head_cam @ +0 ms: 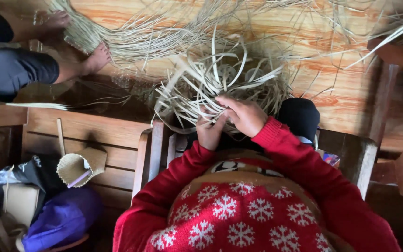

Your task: Weaving dried plant strips into a circular structure to create a basket or hat.

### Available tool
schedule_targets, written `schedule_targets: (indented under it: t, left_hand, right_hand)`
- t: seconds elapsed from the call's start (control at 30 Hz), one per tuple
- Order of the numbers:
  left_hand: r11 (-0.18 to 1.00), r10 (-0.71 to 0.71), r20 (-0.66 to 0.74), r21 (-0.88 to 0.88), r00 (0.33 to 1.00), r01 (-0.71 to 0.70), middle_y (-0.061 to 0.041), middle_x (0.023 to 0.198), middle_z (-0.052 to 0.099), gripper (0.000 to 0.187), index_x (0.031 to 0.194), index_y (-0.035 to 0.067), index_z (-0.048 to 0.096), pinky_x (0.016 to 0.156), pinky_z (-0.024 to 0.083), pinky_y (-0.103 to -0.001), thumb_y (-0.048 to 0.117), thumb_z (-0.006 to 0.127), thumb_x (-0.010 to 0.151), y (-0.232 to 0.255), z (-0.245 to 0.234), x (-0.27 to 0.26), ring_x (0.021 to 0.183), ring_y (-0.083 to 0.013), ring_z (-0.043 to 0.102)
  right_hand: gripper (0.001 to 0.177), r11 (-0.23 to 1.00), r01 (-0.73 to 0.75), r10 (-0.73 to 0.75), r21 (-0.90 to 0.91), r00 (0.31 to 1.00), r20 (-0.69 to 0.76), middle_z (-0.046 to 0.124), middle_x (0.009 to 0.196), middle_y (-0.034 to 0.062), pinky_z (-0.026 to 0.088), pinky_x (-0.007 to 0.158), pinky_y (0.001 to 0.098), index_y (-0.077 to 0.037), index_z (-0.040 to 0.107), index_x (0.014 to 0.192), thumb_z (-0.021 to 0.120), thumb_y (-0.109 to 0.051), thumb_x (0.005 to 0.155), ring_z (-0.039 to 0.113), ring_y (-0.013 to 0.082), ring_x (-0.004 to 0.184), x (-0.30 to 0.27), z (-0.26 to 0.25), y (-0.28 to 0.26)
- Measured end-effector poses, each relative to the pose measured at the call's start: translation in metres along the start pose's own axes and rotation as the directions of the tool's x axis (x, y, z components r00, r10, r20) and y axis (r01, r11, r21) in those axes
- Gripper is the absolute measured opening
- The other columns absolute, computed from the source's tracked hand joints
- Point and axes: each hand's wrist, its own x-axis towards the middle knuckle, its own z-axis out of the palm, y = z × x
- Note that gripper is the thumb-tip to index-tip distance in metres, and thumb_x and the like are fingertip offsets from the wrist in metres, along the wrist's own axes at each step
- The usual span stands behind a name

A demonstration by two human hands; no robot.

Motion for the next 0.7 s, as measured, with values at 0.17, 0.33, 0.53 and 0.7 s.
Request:
schedule_targets:
  t: [0.17, 0.33, 0.53, 0.7]
  left_hand:
    - [0.939, -0.067, 0.056, 0.341, 0.996, 0.044, -0.012, 0.09, 0.062, 0.048, 0.096, 0.007, 0.059, 0.075, 0.056, -0.042, 0.018, 0.096, 0.067, 0.055, -0.049, -0.009, 0.086, -0.0332, 0.067]
    - [0.623, 0.62, 0.339, 0.336, 0.708, -0.706, -0.004, 0.071, 0.064, 0.016, 0.073, 0.011, 0.072, 0.064, 0.058, -0.037, 0.009, 0.086, 0.081, 0.092, -0.058, 0.002, 0.061, -0.0233, 0.065]
    - [0.58, 0.233, 0.384, 0.683, 0.894, -0.444, -0.005, 0.085, 0.066, 0.029, 0.092, 0.013, 0.07, 0.069, 0.059, -0.037, 0.04, 0.08, 0.086, 0.082, -0.046, 0.029, 0.076, -0.0287, 0.071]
    - [0.854, -0.269, 0.157, 0.496, 0.95, 0.16, -0.014, 0.077, 0.075, 0.028, 0.1, 0.006, 0.068, 0.067, 0.057, -0.044, 0.028, 0.081, 0.087, 0.083, -0.031, 0.023, 0.079, -0.0367, 0.074]
  right_hand:
    - [0.048, 0.996, -0.086, 0.086, -0.012, 0.993, 0.076, 0.075, 0.108, 0.0098, 0.059, 0.085, 0.0404, -0.018, 0.061, 0.136, 0.07, -0.008, 0.091, 0.072, 0.0245, 0.079, 0.003, -0.006, 0.004]
    - [0.05, 0.989, -0.142, 0.137, 0.041, 0.985, 0.105, 0.075, 0.092, 0.0067, 0.061, 0.073, 0.0335, -0.024, 0.062, 0.136, 0.071, -0.009, 0.09, 0.071, 0.016, 0.057, 0.01, -0.001, 0.009]
    - [0.05, 0.984, -0.171, 0.165, 0.045, 0.98, 0.11, 0.077, 0.094, 0.0114, 0.06, 0.077, 0.0351, -0.027, 0.064, 0.135, 0.069, -0.008, 0.088, 0.074, 0.0243, 0.067, 0.016, -0.003, 0.004]
    - [0.051, 0.94, -0.289, 0.272, 0.182, 0.956, 0.114, 0.073, 0.097, 0.0168, 0.06, 0.058, 0.0266, -0.022, 0.066, 0.131, 0.07, 0.0, 0.085, 0.068, 0.0147, 0.049, 0.01, -0.002, 0.009]
